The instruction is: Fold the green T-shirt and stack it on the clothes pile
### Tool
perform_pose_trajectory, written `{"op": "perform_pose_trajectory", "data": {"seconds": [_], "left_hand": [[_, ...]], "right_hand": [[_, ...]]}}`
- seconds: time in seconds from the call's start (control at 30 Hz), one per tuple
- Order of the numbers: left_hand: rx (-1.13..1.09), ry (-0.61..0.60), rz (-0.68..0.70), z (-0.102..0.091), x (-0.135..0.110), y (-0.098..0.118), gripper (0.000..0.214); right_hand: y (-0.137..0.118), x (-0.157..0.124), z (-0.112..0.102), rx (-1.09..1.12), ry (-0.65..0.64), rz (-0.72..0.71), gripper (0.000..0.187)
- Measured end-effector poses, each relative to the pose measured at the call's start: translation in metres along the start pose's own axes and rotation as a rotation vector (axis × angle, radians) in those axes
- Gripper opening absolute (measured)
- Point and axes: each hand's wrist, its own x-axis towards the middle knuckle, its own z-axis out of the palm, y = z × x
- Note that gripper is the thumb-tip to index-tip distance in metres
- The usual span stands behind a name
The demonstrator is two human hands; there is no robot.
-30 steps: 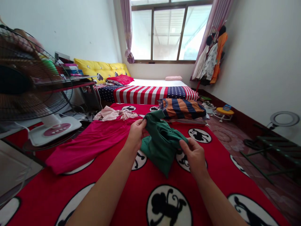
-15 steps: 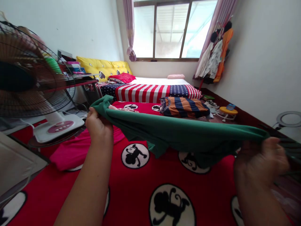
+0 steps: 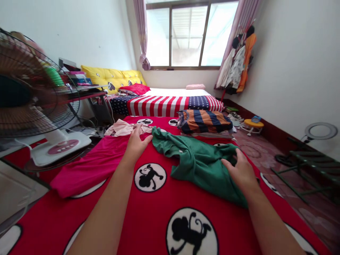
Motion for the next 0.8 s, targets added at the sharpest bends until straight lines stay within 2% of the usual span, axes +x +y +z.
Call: {"op": "perform_pose_trajectory", "data": {"seconds": [0.07,0.13,0.17,0.23,0.3,0.33,0.4,0.43,0.5,0.57,0.63,0.73,0.8], "left_hand": [[0.152,-0.177,0.064,0.013,-0.012,0.006,0.048],[0.263,-0.441,0.086,0.027,-0.029,0.015,0.034],[0.299,-0.571,0.107,0.035,-0.038,0.018,0.03],[0.393,-0.764,0.203,0.051,-0.057,0.019,0.03],[0.568,-0.843,0.312,0.064,-0.073,0.011,0.037],[0.678,-0.855,0.343,0.07,-0.079,0.005,0.042],[0.87,-0.839,0.359,0.079,-0.089,-0.008,0.051],[0.925,-0.822,0.356,0.082,-0.091,-0.014,0.051],[0.943,-0.791,0.346,0.085,-0.093,-0.023,0.037],[0.867,-0.755,0.315,0.084,-0.089,-0.027,0.017],[0.721,-0.73,0.242,0.081,-0.081,-0.025,0.007],[0.386,-0.643,0.07,0.069,-0.061,-0.015,0.019],[0.157,-0.507,-0.03,0.057,-0.047,-0.005,0.027]], "right_hand": [[-0.005,-0.004,-0.003,-0.154,-0.015,-0.085,0.049],[-0.021,-0.012,-0.011,-0.212,-0.078,-0.145,0.035],[-0.031,-0.017,-0.015,-0.227,-0.176,-0.153,0.029],[-0.048,-0.027,-0.018,-0.246,-0.472,-0.183,0.023],[-0.058,-0.037,-0.015,-0.275,-0.71,-0.247,0.021],[-0.061,-0.041,-0.011,-0.301,-0.761,-0.281,0.02],[-0.062,-0.047,-0.003,-0.353,-0.774,-0.32,0.018],[-0.06,-0.048,0.0,-0.368,-0.766,-0.326,0.015],[-0.057,-0.048,0.006,-0.346,-0.745,-0.332,0.011],[-0.053,-0.045,0.008,-0.251,-0.712,-0.324,0.008],[-0.049,-0.041,0.007,-0.095,-0.661,-0.274,0.005],[-0.044,-0.032,0.005,0.208,-0.529,-0.14,0.008],[-0.041,-0.026,0.004,0.357,-0.408,-0.041,0.015]]}}
